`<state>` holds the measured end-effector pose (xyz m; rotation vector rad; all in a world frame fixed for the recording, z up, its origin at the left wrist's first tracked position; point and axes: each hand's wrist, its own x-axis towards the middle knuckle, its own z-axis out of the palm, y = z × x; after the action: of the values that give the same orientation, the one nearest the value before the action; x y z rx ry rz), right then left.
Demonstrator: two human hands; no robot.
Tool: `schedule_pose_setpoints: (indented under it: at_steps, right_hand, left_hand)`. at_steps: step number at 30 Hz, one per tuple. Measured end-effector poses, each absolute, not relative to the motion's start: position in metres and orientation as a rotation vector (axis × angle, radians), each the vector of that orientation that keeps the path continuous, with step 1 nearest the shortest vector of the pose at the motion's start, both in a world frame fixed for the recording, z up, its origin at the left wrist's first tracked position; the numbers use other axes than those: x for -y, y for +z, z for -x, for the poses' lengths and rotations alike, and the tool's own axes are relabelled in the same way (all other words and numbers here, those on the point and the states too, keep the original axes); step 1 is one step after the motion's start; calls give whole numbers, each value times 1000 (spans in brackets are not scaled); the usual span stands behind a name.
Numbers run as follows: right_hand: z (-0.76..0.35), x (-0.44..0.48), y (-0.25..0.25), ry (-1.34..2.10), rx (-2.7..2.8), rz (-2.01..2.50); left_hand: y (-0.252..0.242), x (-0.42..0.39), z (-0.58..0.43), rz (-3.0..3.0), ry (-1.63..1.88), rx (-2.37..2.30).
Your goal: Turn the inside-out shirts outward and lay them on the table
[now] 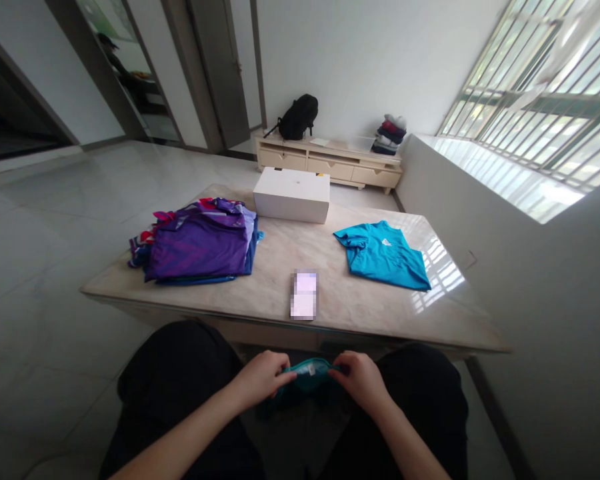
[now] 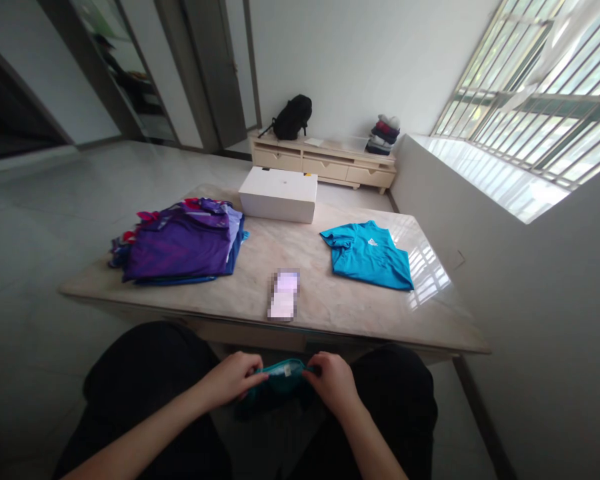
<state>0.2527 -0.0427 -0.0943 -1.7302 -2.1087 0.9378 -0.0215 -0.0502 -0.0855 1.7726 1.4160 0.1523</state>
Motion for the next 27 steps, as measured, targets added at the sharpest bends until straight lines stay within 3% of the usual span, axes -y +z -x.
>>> schedule_pose_setpoints:
  at_steps: [10, 15, 27]
  right_hand:
    - [-245, 36, -105, 1068, 1970, 1819]
    - [-242, 33, -97, 938, 1925, 1861]
    - [-266, 36, -95, 807, 1818, 1808]
  left_hand:
    - [-101, 39, 15, -1651, 446, -1462]
    - [-89, 33, 28, -1670, 607, -1577]
    - [-87, 44, 59, -1505, 549, -1623]
